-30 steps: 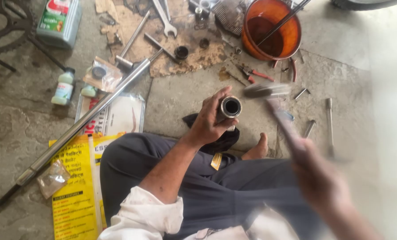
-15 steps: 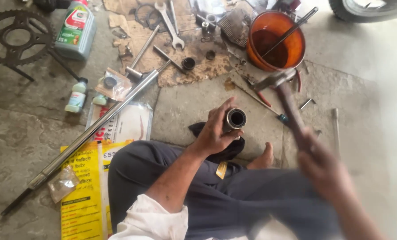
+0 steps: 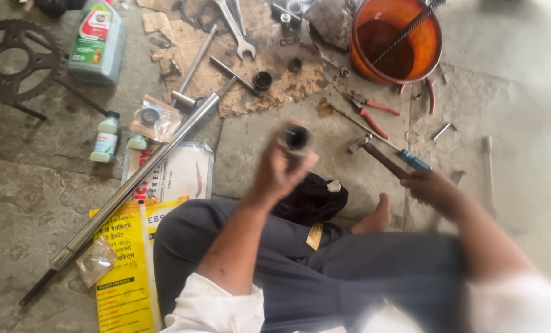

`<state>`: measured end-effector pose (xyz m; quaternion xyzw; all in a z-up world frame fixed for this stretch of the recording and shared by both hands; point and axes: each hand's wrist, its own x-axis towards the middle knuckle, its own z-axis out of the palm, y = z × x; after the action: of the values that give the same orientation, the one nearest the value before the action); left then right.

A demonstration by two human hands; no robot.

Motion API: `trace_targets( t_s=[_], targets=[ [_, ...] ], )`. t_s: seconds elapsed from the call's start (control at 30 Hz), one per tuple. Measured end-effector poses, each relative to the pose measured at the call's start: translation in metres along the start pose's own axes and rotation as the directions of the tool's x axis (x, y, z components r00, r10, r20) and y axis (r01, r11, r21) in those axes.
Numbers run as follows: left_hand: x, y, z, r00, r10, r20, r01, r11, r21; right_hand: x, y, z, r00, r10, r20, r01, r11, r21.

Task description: The person sits on the workshop floor and hammers a metal bushing into the end of a motorcycle fork tube, holding the tube between their legs. They periodically wipe the part with a black cloth and reposition the bushing between hammer strikes.

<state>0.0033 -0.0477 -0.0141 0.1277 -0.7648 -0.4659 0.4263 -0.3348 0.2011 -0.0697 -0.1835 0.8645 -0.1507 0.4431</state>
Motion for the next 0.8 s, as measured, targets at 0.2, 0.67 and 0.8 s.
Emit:
trace_targets(
  t_s=[0.2, 0.67, 0.8],
  targets=[
    [0.029, 0.0, -0.072, 0.932, -0.195, -0.306, 0.103, 0.95, -0.293, 0.045, 0.002, 0.012, 0.991, -0.132, 0.001, 0.104, 0.781, -0.616],
    [0.071, -0.095, -0.057, 0.757, -0.653, 0.024, 0.409, 0.502, 0.762, -0.042, -0.137, 0.161, 0.597, -0.738, 0.315, 0.704, 0.293, -0.647],
    [0.068, -0.125, -0.044, 0.738, -0.671, 0.075, 0.231, 0.355, 0.906, -0.052, -0.145, 0.111, 0.756, -0.61, 0.237, 0.642, 0.623, -0.446]
  ],
)
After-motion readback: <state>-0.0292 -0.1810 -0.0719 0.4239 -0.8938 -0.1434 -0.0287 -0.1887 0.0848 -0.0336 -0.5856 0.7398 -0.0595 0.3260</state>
